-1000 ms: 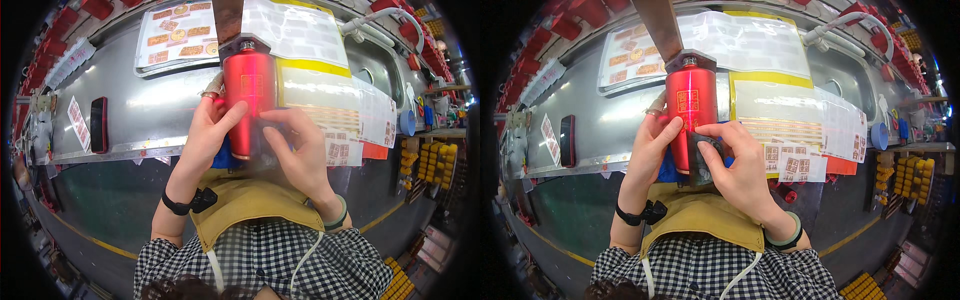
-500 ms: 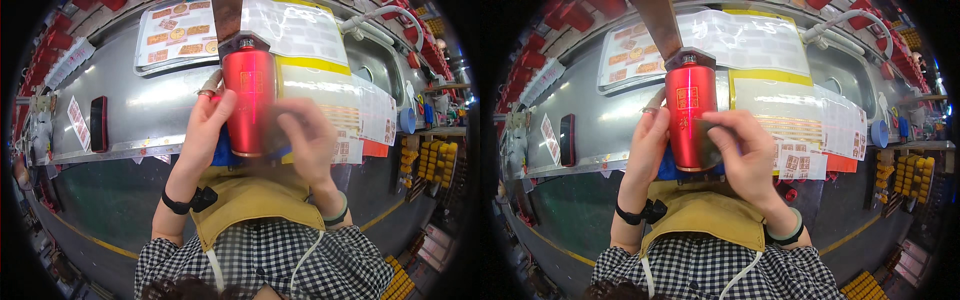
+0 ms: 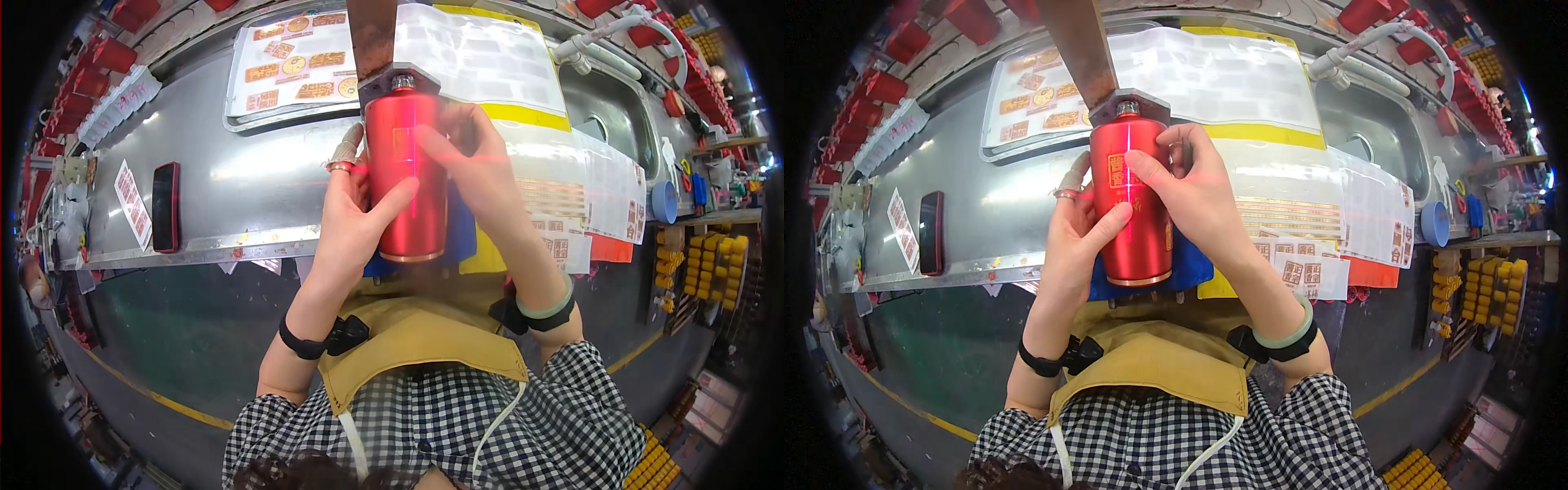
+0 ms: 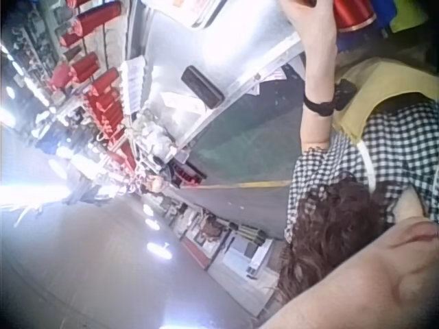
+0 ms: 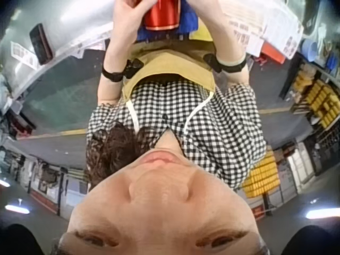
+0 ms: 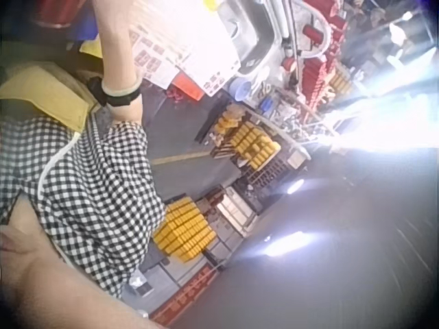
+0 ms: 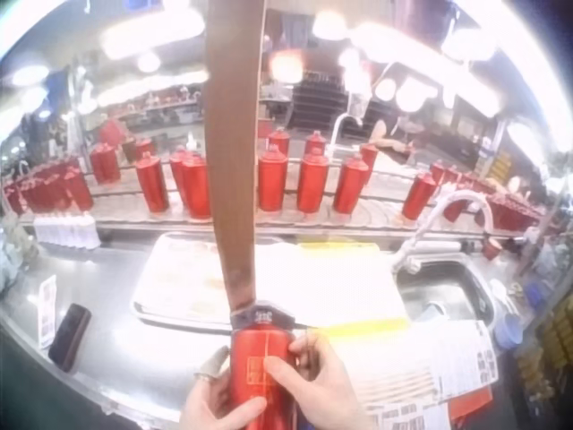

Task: Applying decorative labels and smoothing them onto red metal or plastic canisters on a production line.

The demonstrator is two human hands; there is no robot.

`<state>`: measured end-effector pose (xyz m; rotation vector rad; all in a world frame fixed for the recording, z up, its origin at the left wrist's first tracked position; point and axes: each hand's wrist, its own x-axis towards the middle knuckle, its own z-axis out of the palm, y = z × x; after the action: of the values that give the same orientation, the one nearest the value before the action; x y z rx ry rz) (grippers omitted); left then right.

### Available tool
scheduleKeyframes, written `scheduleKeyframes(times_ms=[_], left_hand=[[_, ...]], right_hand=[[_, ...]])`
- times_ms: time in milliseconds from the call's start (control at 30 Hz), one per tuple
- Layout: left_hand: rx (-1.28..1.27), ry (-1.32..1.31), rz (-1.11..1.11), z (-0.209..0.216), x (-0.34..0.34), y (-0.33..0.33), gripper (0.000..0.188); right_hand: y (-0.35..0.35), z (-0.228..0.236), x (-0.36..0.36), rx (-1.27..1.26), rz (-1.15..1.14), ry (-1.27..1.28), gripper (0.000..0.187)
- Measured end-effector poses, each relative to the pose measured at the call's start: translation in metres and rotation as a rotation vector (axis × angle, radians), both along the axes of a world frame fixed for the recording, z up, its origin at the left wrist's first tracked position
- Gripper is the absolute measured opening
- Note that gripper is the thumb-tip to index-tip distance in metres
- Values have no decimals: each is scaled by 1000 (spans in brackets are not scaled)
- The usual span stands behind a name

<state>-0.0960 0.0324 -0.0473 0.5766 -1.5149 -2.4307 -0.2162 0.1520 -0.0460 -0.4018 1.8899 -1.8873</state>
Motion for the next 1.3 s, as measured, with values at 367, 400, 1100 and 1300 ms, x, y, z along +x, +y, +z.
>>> scheduleKeyframes(times_ms=[367, 400, 1100, 1300], left_hand=[[-15, 0, 14, 1, 0, 1, 85], [-17, -2, 14, 1, 0, 1, 85], [-84, -6, 42, -6, -2, 4, 84], [30, 36, 85, -6, 12, -8, 89]], right_hand=[[-1, -5, -2, -6, 0, 11, 37], [0, -8, -2, -16, 3, 6, 37], [-11, 69, -18, 376, 480, 1265, 34], [12, 35, -46, 188, 361, 1542, 29]])
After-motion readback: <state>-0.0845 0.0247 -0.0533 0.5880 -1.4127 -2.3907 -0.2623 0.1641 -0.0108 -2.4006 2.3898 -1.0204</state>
